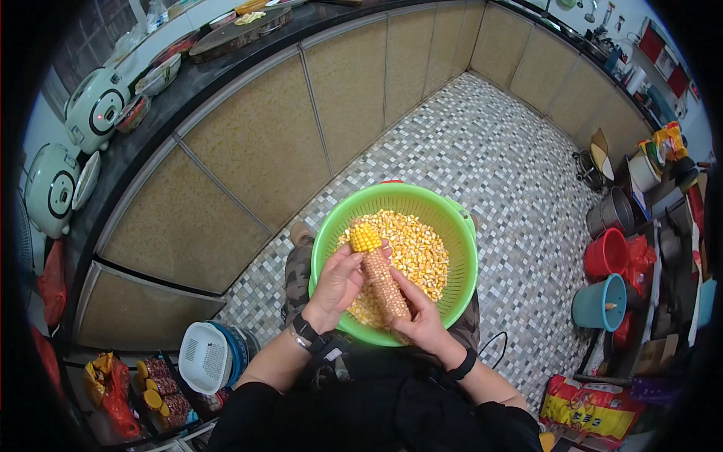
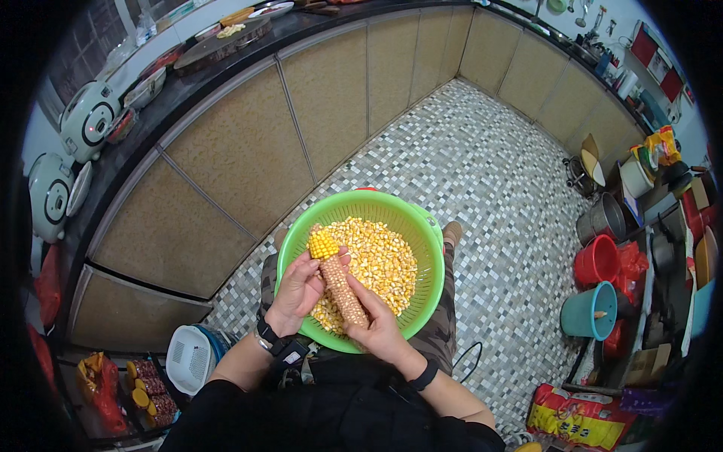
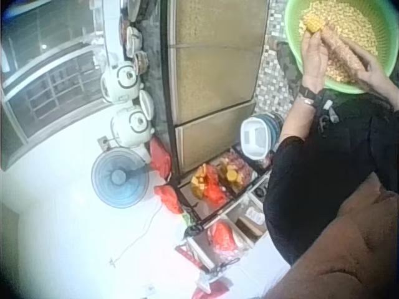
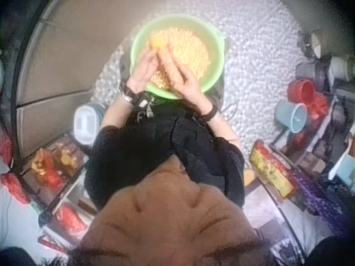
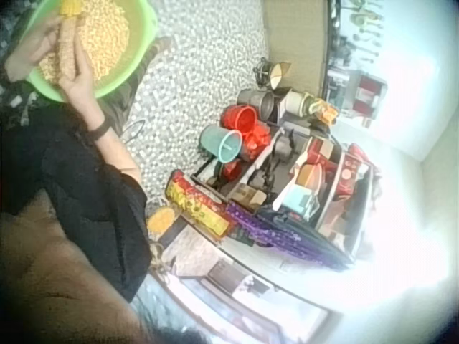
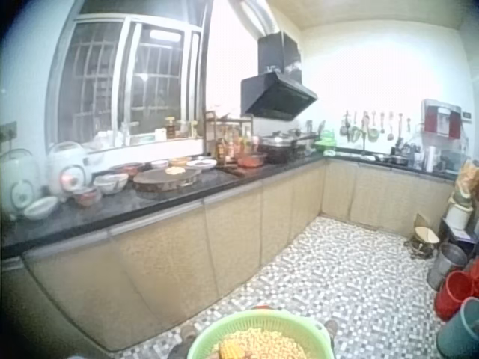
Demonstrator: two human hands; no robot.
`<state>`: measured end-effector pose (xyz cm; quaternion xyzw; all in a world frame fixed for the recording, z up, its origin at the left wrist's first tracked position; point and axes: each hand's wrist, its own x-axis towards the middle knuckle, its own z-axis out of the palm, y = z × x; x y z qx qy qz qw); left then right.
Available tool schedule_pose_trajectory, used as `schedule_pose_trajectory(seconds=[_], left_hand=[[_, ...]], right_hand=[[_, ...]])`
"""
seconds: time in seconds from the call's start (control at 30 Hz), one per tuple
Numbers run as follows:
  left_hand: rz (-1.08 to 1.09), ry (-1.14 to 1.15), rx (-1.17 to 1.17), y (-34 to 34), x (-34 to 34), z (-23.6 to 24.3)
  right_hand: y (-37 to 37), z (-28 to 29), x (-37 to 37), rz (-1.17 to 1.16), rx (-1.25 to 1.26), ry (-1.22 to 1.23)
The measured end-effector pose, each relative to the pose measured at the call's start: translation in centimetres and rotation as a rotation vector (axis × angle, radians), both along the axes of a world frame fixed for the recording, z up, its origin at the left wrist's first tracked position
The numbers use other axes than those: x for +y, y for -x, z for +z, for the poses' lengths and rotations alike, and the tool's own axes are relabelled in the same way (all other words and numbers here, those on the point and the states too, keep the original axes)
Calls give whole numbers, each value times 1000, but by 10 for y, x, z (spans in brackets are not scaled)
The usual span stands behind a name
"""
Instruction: Stripping kernels from a cob of corn into a plastic bowl by hand.
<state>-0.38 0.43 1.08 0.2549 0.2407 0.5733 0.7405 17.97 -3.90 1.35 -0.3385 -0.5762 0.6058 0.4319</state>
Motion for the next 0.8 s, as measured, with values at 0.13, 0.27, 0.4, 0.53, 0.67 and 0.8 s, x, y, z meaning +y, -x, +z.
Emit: schedule_pose_trajectory(seconds=[0.13, 0.27, 0.4, 0.53, 0.67, 0.8], left_hand=[[-44, -40, -170, 4, 0, -6], [-40, -53, -181, 2, -1, -2], [17, -13, -95, -2, -1, 0], [39, 35, -19, -1, -1, -4], [49, 59, 7, 0, -1, -5], [40, 57, 28, 0, 0, -6]], right_hand=[[0, -1, 0, 7, -3, -18], [-1, -4, 0, -18, -73, -80], [0, 6, 0, -36, -140, -123], [0, 10, 0, -33, -241, -200], [1, 11, 0, -22, -275, -208], [2, 6, 0, -28, -247, -213]])
